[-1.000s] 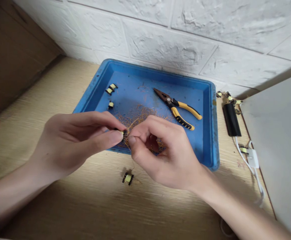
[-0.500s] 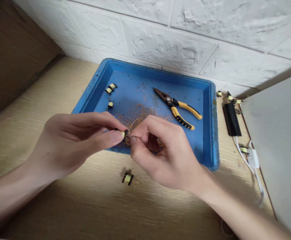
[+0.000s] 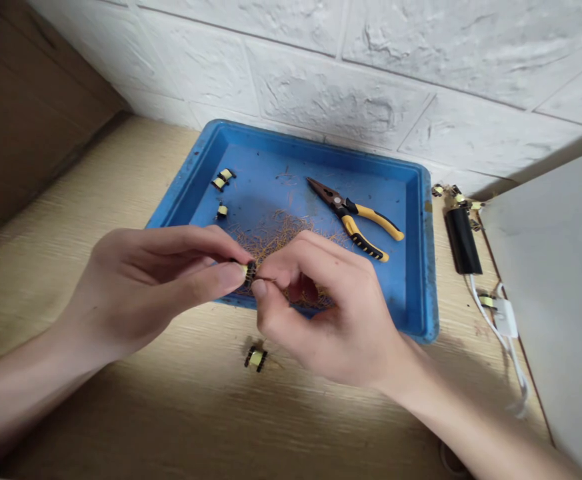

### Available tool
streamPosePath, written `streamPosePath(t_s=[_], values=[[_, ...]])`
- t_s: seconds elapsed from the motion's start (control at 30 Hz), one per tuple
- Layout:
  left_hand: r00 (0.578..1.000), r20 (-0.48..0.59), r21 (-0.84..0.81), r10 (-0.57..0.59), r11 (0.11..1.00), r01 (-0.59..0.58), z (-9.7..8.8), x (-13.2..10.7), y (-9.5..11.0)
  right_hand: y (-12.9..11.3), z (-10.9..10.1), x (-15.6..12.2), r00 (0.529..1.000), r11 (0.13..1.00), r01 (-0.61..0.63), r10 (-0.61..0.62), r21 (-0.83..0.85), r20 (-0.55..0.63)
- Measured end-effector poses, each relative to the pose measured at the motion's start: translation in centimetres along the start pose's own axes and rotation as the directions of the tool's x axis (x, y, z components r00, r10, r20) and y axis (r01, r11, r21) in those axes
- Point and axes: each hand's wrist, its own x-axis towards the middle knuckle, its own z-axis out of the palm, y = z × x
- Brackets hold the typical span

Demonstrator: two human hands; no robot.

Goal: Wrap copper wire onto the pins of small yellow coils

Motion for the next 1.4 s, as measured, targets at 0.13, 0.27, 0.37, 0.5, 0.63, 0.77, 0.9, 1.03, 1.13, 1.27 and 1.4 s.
streamPosePath(t_s=[0.13,0.27,0.37,0.5,0.63,0.77,0.9,1.03,1.13,1.27,1.4], values=[[1.0,-0.001,-0.009,-0.001,1.0,0.001,0.02,0.03,0.12,-0.03,-0.2,0.14,0.998,0.996,-0.043,0.039,0.077,0.049],[1.0,0.001,-0.006,-0.009,1.0,0.009,-0.05,-0.02,0.13,-0.16,-0.5,0.27,0.994,0.99,-0.083,0.073,0.115,0.086],[1.0,0.022,-0.011,-0.004,1.0,0.004,-0.2,-0.15,0.13,-0.18,-0.57,0.3,0.993,0.989,-0.086,0.075,0.123,0.089],[0.999,0.041,0.009,0.003,1.0,-0.003,-0.29,-0.22,0.18,-0.07,-0.5,0.3,0.992,0.985,-0.1,0.088,0.138,0.09],[0.999,0.042,-0.004,0.001,1.0,0.0,-0.15,-0.1,0.21,0.04,-0.44,0.35,0.991,0.981,-0.111,0.098,0.162,0.088],[0.999,0.034,0.013,0.007,1.0,-0.007,-0.18,-0.08,0.13,0.06,-0.4,0.42,0.988,0.978,-0.135,0.12,0.159,0.099],[0.999,0.041,0.035,0.003,0.999,-0.004,-0.42,-0.23,0.06,0.08,-0.42,0.42,0.978,0.969,-0.188,0.17,0.157,0.121],[0.999,0.047,0.054,0.019,0.998,-0.021,-0.53,-0.3,0.03,0.1,-0.5,0.39,0.974,0.965,-0.199,0.174,0.172,0.147],[0.999,0.045,0.043,0.021,0.999,-0.023,-0.47,-0.29,-0.02,0.07,-0.57,0.37,0.972,0.965,-0.202,0.178,0.165,0.153],[0.999,0.019,0.057,0.033,0.998,-0.034,-0.37,-0.31,-0.21,0.05,-0.64,0.37,0.968,0.963,-0.214,0.187,0.165,0.165],[1.0,-0.005,0.095,0.023,0.995,-0.023,-0.26,-0.32,-0.45,-0.02,-0.59,0.42,0.968,0.959,-0.214,0.183,0.186,0.171]])
